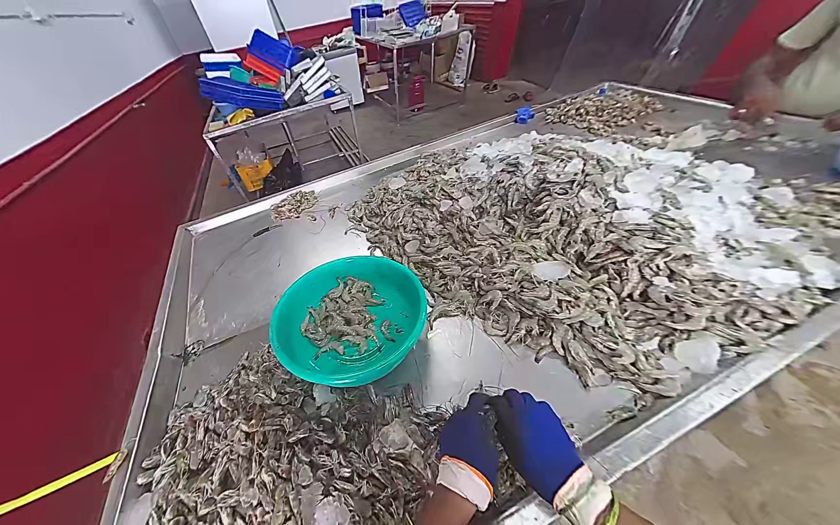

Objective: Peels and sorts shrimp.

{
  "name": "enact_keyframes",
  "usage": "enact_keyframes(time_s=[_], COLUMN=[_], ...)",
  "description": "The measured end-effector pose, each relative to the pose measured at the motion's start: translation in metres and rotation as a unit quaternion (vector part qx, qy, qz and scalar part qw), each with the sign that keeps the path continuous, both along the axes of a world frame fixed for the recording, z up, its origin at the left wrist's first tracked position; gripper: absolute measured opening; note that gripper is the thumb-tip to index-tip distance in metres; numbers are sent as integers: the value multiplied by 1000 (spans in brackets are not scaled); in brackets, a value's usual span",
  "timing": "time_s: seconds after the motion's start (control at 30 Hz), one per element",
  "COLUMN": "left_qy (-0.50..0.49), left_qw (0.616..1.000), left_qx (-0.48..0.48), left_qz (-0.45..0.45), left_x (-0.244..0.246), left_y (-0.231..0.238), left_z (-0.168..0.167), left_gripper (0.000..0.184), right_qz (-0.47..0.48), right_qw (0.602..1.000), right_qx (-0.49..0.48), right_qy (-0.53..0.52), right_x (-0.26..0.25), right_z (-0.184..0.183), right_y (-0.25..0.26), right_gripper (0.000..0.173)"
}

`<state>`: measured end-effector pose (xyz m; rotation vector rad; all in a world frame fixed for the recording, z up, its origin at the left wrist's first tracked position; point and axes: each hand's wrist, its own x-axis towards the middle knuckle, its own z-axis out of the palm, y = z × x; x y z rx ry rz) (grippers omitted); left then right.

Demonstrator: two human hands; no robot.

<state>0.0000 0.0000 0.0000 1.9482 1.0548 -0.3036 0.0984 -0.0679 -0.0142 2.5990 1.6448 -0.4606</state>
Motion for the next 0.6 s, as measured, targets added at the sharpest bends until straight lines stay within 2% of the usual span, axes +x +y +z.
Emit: enact_keyframes(time_s=[0.03, 0.1, 0.2, 0.27, 0.33, 0.43, 0.47, 0.5, 0.6], left_qy=[39, 52, -44, -106, -133, -202, -223, -245, -282], left_qw=[999, 998, 995, 986, 980, 967, 961, 955, 945], left_qx=[-6, -27, -85, -126, -150, -155, -161, -165, -155], left_qz=[-11, -27, -38, -33, -14, 14, 15, 17, 54], left_x=[3, 4, -3, -10, -23, -45, -50, -52, -49], left_y=[1, 5, 15, 23, 32, 46, 49, 52, 47], left_z=[5, 5, -11, -17, -15, -25, -29, -33, -36], left_gripper=[50, 46, 40, 39, 39, 34, 34, 34, 33], right_qz=[11, 38, 73, 86, 76, 57, 61, 74, 81], right_qw=[999, 993, 984, 986, 995, 981, 972, 974, 994], right_qx=[21, 79, 131, 131, 72, -172, -207, -190, -45], right_qy=[-26, -73, -94, -61, 1, 67, 90, 97, 64], right_x=[1, 6, 13, 22, 40, 80, 90, 98, 98], right_z=[-4, -17, -25, -21, -10, 7, 11, 13, 5], right_y=[-1, -1, 1, 5, 10, 34, 48, 69, 151], right_gripper=[23, 16, 7, 6, 10, 29, 36, 38, 28])
